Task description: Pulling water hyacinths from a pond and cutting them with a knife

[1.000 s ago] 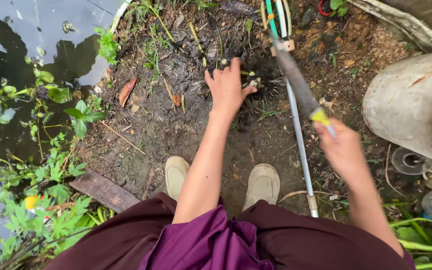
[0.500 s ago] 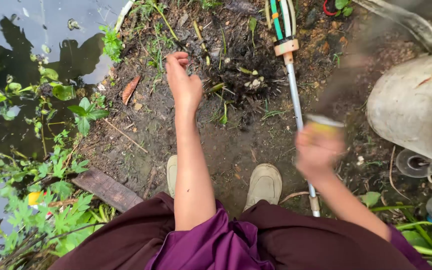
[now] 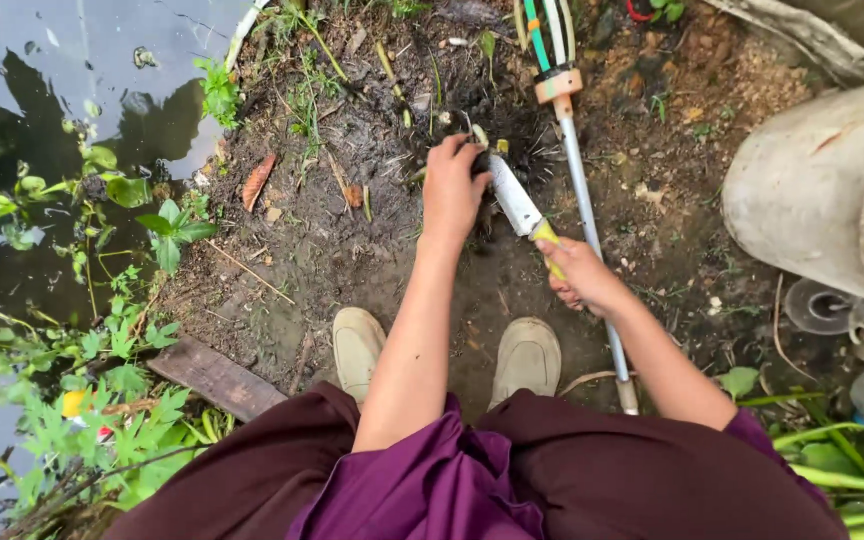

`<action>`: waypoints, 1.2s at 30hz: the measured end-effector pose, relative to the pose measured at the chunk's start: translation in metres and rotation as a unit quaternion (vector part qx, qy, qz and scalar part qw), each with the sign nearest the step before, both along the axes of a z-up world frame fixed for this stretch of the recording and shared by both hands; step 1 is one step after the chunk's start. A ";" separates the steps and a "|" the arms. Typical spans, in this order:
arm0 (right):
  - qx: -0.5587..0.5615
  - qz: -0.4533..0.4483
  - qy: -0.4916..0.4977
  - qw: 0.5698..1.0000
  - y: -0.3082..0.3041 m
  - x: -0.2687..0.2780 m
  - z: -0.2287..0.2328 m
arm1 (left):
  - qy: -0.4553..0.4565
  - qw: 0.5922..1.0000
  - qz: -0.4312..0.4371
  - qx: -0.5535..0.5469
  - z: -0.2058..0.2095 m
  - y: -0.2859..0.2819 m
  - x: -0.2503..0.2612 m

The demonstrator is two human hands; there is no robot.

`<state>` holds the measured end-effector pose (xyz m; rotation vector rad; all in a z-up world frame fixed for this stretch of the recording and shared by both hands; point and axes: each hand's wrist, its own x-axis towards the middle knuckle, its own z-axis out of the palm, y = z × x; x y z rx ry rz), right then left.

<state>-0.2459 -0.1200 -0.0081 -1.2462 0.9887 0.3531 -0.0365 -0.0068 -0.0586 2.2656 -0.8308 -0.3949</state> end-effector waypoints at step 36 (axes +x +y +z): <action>-0.084 -0.027 -0.002 0.996 -0.030 -0.013 -0.013 | -0.112 0.994 0.014 0.011 0.005 0.009 -0.054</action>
